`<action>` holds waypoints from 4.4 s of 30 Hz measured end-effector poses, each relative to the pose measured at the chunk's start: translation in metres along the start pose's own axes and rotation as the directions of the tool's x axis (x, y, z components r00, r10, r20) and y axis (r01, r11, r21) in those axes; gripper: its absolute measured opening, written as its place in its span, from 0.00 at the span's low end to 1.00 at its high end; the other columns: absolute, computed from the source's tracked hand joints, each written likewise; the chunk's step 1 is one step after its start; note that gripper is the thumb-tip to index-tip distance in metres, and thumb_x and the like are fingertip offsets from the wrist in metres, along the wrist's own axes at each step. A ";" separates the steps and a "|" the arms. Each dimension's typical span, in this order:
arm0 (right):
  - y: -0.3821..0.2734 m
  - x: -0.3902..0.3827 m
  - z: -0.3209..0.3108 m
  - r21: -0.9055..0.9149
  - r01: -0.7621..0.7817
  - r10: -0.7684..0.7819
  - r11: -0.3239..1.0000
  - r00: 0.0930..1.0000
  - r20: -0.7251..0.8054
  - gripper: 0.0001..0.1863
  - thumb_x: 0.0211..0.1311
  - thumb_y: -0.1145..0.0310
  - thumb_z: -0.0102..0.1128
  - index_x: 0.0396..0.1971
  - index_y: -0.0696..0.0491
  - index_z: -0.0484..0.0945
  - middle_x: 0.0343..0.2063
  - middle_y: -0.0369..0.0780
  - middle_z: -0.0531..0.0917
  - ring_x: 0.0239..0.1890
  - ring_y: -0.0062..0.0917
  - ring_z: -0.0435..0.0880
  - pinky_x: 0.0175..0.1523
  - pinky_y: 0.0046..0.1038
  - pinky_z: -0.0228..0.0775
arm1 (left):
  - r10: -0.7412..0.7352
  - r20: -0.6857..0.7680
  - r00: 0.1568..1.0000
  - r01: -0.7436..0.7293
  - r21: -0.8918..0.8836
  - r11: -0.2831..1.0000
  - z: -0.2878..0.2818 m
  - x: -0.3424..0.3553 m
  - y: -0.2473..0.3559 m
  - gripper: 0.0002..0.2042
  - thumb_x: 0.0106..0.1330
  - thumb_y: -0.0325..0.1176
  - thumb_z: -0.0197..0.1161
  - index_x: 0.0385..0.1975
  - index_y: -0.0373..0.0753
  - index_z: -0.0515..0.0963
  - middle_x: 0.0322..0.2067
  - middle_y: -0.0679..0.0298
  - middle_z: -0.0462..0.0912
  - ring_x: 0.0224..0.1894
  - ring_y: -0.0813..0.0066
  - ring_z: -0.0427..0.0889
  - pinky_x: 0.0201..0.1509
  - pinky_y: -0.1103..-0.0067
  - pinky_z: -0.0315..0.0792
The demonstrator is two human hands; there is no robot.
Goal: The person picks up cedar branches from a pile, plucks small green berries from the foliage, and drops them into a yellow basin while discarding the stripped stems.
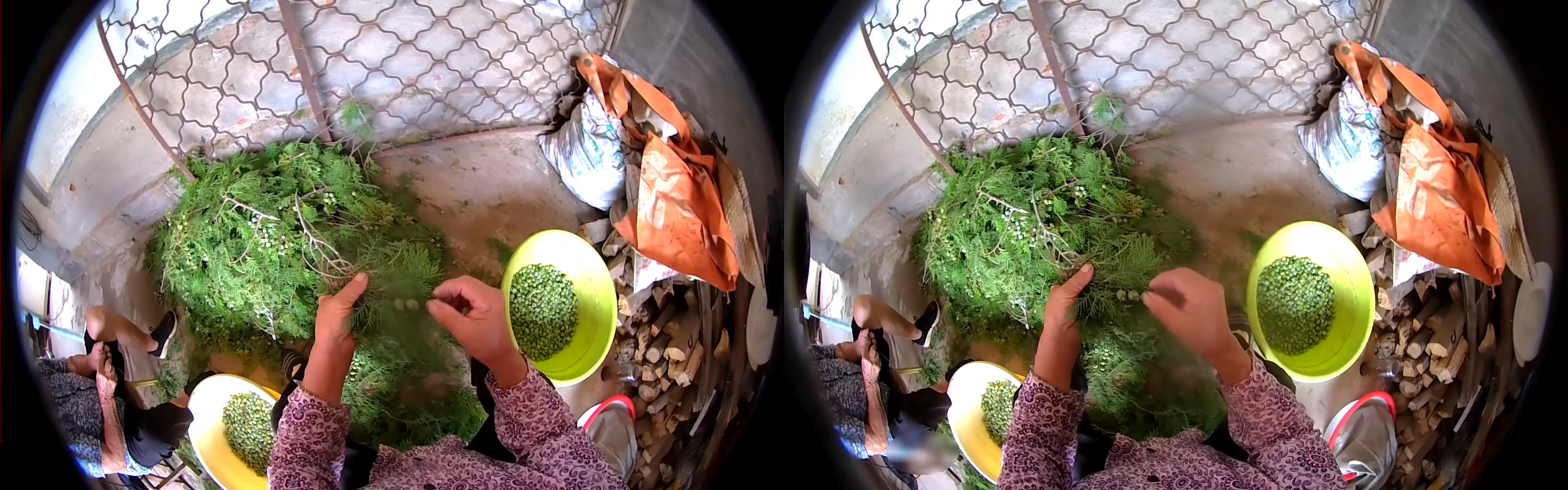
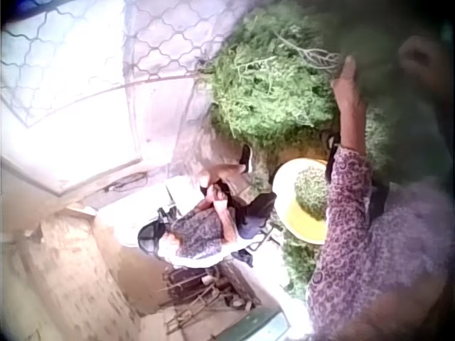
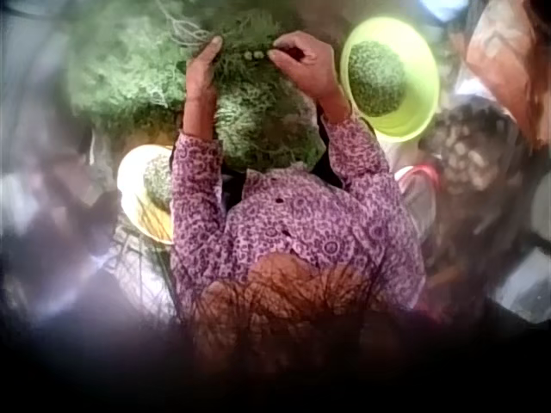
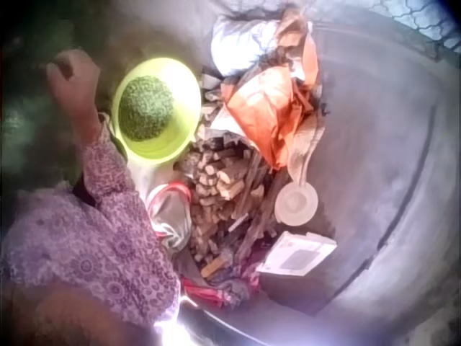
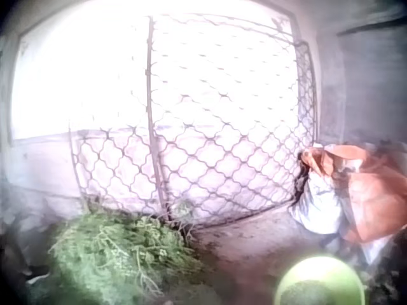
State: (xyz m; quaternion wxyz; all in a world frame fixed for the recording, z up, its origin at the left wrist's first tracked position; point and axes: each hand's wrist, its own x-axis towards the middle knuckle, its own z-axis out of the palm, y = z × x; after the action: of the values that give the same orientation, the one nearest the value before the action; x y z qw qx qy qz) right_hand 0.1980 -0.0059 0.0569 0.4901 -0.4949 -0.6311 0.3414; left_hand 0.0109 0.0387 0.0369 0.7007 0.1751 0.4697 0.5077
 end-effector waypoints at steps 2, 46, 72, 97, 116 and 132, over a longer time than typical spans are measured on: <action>0.003 -0.002 0.005 -0.040 0.048 -0.048 0.998 0.999 0.001 0.06 0.48 0.76 0.61 0.27 0.59 0.75 0.22 0.34 0.75 0.22 0.11 0.70 0.28 0.15 0.62 | 0.030 -0.010 0.999 -0.030 0.034 0.999 -0.002 0.000 0.000 0.20 0.48 0.34 0.68 0.36 0.26 0.73 0.35 0.52 0.78 0.34 0.67 0.79 0.41 0.73 0.74; 0.039 0.004 0.043 -0.096 -0.254 0.260 0.962 0.964 0.052 0.09 0.50 0.67 0.59 0.21 0.59 0.75 0.16 0.32 0.74 0.18 0.10 0.70 0.21 0.15 0.62 | 0.117 -0.113 0.987 -0.134 -0.158 0.978 -0.010 0.000 -0.018 0.17 0.51 0.28 0.65 0.37 0.27 0.69 0.33 0.54 0.77 0.34 0.68 0.78 0.37 0.73 0.75; 0.092 -0.022 0.036 0.440 -0.475 0.233 0.762 0.835 0.498 0.40 0.37 0.70 0.69 0.53 0.63 0.59 0.43 0.52 0.71 0.46 0.45 0.69 0.51 0.36 0.64 | 0.429 0.529 0.732 -0.322 -0.286 0.902 -0.044 0.012 -0.007 0.11 0.49 0.39 0.65 0.23 0.42 0.72 0.30 0.61 0.71 0.33 0.71 0.70 0.36 0.78 0.65; 0.002 0.002 0.027 -0.551 0.295 -0.300 0.780 0.950 0.084 0.11 0.41 0.72 0.59 0.29 0.51 0.74 0.18 0.38 0.71 0.21 0.32 0.74 0.22 0.29 0.64 | 0.003 0.439 0.898 0.155 -0.325 0.933 -0.011 0.008 -0.042 0.24 0.54 0.26 0.54 0.53 0.42 0.60 0.49 0.59 0.68 0.51 0.64 0.69 0.56 0.70 0.63; 0.008 0.006 0.021 -0.047 0.027 -0.024 0.999 0.998 0.056 0.07 0.50 0.74 0.56 0.30 0.60 0.75 0.24 0.39 0.78 0.25 0.18 0.75 0.30 0.20 0.66 | -0.084 0.158 0.984 0.121 -0.241 0.963 -0.015 0.004 -0.016 0.13 0.59 0.34 0.56 0.41 0.34 0.71 0.37 0.56 0.77 0.38 0.63 0.78 0.44 0.68 0.73; 0.006 0.008 0.006 0.027 -0.138 0.136 0.990 0.987 0.091 0.08 0.52 0.71 0.59 0.30 0.60 0.76 0.23 0.33 0.77 0.27 0.12 0.71 0.32 0.17 0.64 | -0.106 0.213 0.971 0.122 -0.064 0.990 -0.016 -0.003 -0.023 0.16 0.59 0.31 0.55 0.45 0.30 0.68 0.39 0.54 0.77 0.39 0.63 0.78 0.44 0.70 0.74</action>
State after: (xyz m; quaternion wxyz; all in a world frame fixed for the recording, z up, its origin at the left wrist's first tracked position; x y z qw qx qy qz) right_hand 0.1932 0.0036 0.0519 0.4450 -0.5133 -0.6110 0.4063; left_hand 0.0099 0.0221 0.0137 0.7805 0.1732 0.3827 0.4630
